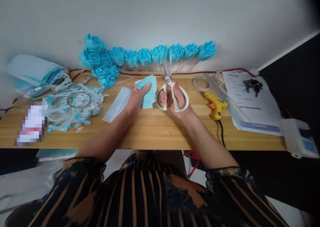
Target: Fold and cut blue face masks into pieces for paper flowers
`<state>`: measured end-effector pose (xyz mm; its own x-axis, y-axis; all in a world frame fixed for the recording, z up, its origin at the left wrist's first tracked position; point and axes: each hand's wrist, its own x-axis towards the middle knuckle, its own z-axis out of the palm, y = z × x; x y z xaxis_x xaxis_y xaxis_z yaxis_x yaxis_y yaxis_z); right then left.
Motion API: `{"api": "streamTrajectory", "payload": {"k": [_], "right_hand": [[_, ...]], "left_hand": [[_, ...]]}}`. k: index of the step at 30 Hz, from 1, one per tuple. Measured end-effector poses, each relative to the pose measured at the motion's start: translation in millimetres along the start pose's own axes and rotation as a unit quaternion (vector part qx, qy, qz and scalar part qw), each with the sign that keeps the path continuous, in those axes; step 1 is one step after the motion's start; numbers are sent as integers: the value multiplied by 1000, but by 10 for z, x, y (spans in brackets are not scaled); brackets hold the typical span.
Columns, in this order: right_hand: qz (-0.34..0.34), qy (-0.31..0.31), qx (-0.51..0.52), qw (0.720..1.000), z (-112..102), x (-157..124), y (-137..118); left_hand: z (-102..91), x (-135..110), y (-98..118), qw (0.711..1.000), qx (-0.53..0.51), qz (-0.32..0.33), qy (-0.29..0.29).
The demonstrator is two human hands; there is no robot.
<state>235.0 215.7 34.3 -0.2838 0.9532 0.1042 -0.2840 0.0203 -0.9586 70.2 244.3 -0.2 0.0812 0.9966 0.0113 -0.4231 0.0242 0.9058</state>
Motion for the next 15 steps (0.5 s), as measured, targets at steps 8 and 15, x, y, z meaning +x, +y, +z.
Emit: {"api": "streamTrajectory", "payload": {"k": [8,15], "right_hand": [[59,126,-634,761,-603,98,-93],[-14,191,-642,742,-545,23,-256]], "left_hand": [[-29,88,-60,999,2,4,37],[61,19,21,998,59,5,34]]}}
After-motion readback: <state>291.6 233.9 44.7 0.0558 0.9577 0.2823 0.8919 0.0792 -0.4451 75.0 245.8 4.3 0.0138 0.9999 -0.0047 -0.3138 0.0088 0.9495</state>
